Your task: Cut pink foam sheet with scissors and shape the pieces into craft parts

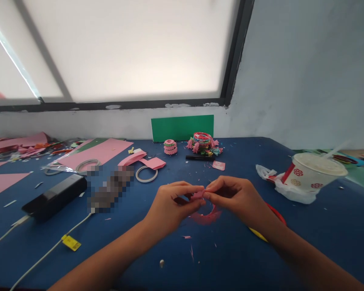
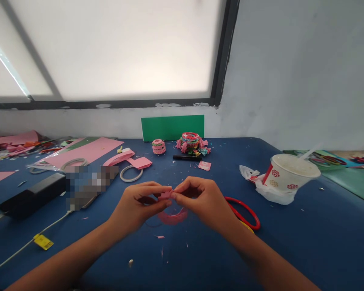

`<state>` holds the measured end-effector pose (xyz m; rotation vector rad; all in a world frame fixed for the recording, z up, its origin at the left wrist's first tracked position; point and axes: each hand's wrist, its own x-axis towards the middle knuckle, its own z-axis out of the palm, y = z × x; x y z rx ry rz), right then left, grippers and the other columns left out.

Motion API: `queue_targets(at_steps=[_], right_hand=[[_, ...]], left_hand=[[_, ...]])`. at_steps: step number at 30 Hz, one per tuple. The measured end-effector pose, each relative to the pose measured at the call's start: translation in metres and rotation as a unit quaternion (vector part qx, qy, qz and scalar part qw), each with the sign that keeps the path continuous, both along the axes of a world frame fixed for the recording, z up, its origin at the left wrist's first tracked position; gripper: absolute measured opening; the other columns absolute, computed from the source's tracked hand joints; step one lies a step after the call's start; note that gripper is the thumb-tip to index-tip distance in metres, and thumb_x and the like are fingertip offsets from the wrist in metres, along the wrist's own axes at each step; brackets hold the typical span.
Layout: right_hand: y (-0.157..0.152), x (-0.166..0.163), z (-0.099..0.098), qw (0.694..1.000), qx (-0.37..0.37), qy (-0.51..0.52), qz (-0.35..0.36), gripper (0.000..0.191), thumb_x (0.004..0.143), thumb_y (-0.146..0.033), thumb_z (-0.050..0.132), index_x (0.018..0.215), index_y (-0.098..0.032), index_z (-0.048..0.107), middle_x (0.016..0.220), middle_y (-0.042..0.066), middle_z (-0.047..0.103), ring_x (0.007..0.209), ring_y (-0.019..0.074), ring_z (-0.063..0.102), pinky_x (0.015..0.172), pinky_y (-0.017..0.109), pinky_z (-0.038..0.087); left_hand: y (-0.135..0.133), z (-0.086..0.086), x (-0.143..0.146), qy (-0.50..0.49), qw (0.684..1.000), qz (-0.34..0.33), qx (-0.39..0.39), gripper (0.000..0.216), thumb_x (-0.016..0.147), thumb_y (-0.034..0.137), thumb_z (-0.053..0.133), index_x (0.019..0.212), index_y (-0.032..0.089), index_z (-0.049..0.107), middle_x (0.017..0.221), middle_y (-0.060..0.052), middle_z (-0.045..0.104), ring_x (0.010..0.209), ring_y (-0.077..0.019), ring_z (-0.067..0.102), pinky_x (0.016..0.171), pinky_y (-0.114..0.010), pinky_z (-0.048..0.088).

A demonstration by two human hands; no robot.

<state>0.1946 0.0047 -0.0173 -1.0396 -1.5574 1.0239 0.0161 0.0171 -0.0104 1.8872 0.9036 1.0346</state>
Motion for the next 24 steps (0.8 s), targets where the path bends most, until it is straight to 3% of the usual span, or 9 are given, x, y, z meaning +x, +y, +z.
queue_targets(at_steps=[7,11,16,24], right_hand=[[-0.006,0.010,0.015,0.998,0.006,-0.070,0.000,0.011,0.070,-0.030,0.068,0.075,-0.021,0.071,0.069,0.001,0.070,0.067,0.0168,0.065,0.061,0.025,0.053],[-0.011,0.013,0.018,0.991,0.046,-0.125,0.004,0.012,0.077,-0.031,0.062,0.079,-0.025,0.072,0.075,-0.001,0.072,0.071,0.0161,0.066,0.062,0.022,0.053],[-0.016,0.013,0.021,0.979,0.085,-0.184,-0.018,0.010,0.078,-0.024,0.061,0.075,-0.025,0.071,0.068,-0.004,0.070,0.063,0.0121,0.065,0.058,0.018,0.051],[-0.013,0.011,0.013,0.986,0.094,-0.135,-0.005,0.006,0.076,-0.019,0.064,0.073,-0.022,0.068,0.066,-0.004,0.069,0.061,0.0120,0.066,0.057,0.017,0.054]], left_hand=[[0.001,0.001,-0.001,0.002,0.999,-0.019,0.033,0.019,0.073,0.020,0.067,0.092,0.021,0.071,0.084,-0.002,0.064,0.064,-0.0087,0.061,0.056,-0.017,0.052],[-0.002,0.001,-0.002,0.001,0.999,-0.025,0.044,0.021,0.072,0.016,0.066,0.092,0.019,0.070,0.083,-0.002,0.063,0.062,-0.0077,0.060,0.056,-0.017,0.053],[-0.004,-0.002,-0.001,0.002,0.997,-0.039,0.061,0.022,0.073,0.013,0.065,0.093,0.019,0.070,0.083,-0.002,0.064,0.062,-0.0079,0.061,0.057,-0.017,0.054],[-0.003,-0.007,-0.001,-0.001,0.992,-0.060,0.115,0.020,0.075,0.013,0.064,0.094,0.017,0.069,0.081,-0.003,0.065,0.064,-0.0082,0.061,0.055,-0.016,0.053]])
